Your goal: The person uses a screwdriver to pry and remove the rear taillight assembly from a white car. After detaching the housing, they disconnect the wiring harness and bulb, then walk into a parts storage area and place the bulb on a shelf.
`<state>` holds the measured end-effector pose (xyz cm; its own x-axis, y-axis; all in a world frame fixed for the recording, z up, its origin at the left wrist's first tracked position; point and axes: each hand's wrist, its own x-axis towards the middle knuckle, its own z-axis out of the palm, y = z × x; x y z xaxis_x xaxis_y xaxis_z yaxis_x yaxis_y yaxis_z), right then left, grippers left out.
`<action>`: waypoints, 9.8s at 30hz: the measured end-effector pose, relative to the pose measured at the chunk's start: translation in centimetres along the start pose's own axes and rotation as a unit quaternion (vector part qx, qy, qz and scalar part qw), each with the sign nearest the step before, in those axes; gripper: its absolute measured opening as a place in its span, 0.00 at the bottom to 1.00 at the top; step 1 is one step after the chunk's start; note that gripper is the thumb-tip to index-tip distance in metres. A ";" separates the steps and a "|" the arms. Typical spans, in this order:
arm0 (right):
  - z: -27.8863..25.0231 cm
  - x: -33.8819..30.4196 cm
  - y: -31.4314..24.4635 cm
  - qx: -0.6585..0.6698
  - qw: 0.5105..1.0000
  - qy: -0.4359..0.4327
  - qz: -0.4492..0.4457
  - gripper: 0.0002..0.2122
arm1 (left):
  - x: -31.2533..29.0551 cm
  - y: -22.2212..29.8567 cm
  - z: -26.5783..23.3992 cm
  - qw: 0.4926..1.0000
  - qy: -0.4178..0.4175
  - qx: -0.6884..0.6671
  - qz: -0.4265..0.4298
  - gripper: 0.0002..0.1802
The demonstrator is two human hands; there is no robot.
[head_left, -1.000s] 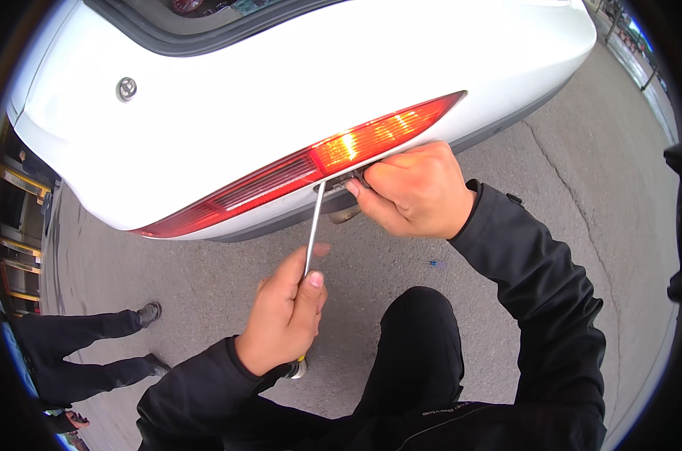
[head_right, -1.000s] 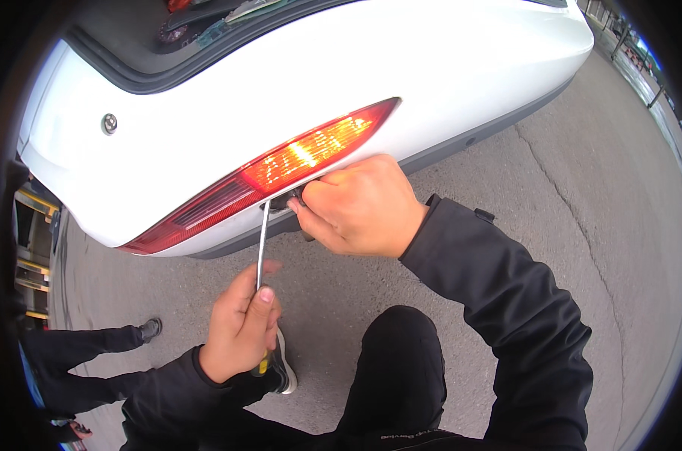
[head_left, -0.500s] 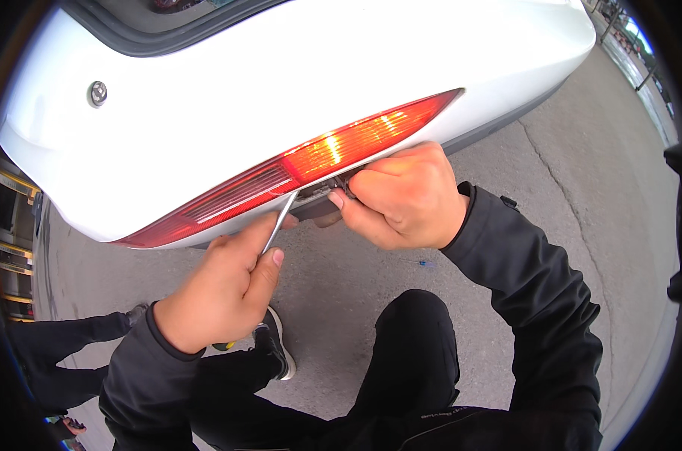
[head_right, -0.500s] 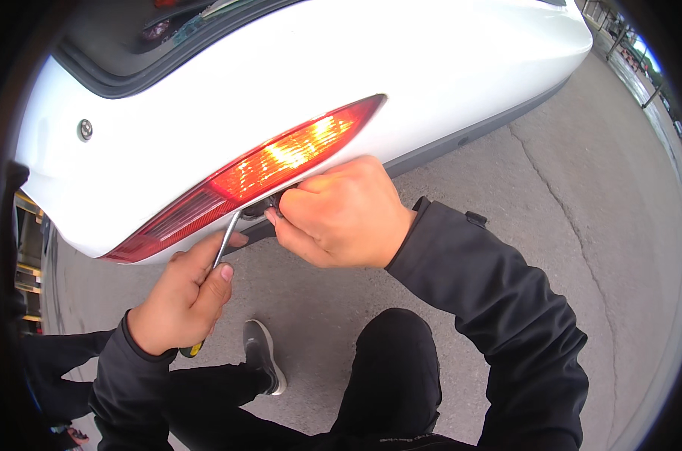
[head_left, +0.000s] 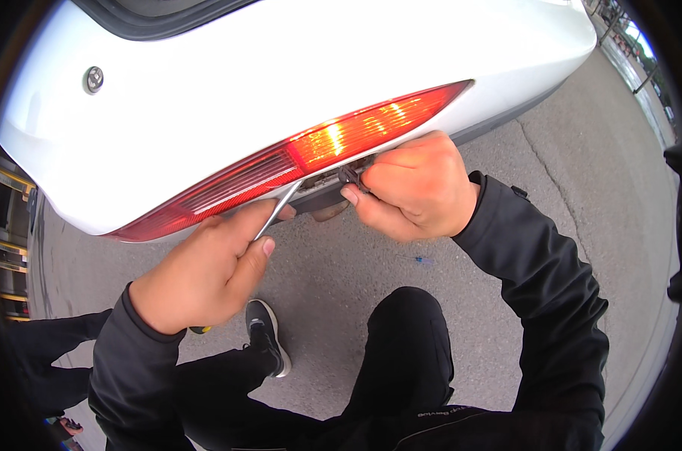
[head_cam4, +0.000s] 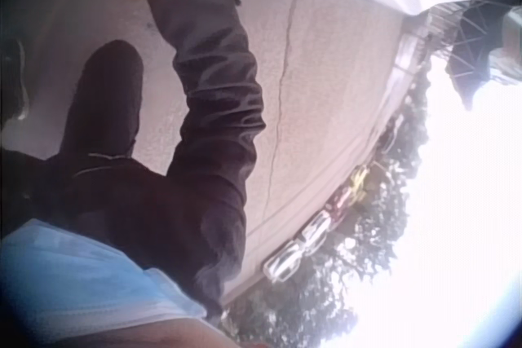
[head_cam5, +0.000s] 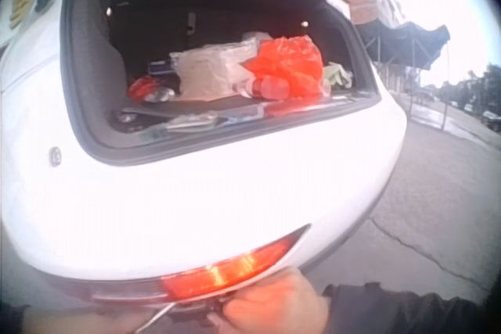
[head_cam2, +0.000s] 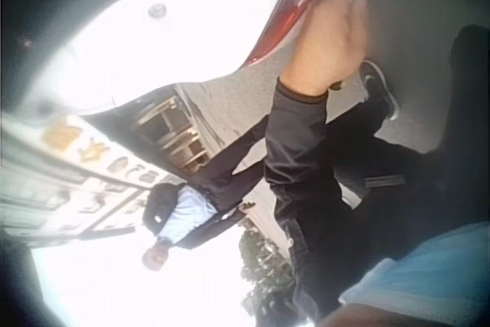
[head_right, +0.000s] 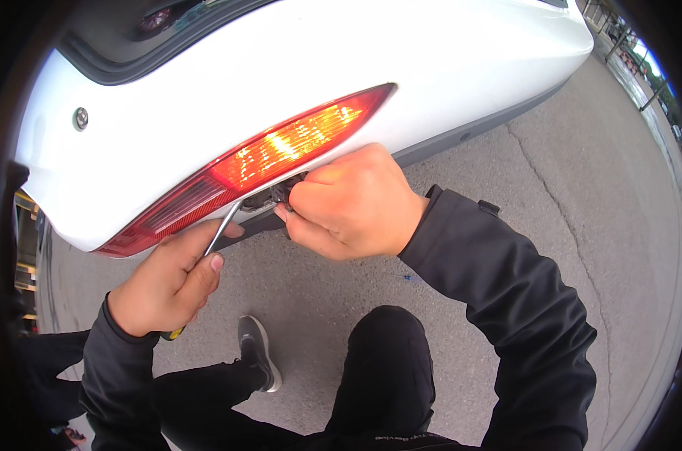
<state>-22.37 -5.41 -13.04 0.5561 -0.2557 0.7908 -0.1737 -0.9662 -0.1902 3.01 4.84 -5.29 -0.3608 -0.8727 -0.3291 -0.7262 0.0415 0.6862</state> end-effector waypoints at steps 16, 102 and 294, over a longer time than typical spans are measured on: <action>2.1 1.3 -4.7 -0.230 0.937 -0.008 0.264 0.18 | 0.2 0.3 5.6 0.982 0.178 0.016 0.067 0.18; 14.5 -20.3 -10.4 0.726 0.659 -0.031 0.193 0.26 | 4.2 2.9 -2.9 0.537 0.390 0.703 0.256 0.52; 9.3 -10.8 -13.2 0.242 0.826 0.340 0.379 0.18 | 3.3 1.9 -2.3 0.702 0.342 0.554 0.288 0.58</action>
<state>-18.58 9.80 -24.47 -0.1772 -0.8751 0.4503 0.1751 -0.4783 -0.8606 1.76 0.94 -3.56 -0.6903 -0.5703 0.4452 -0.7221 0.5053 -0.4724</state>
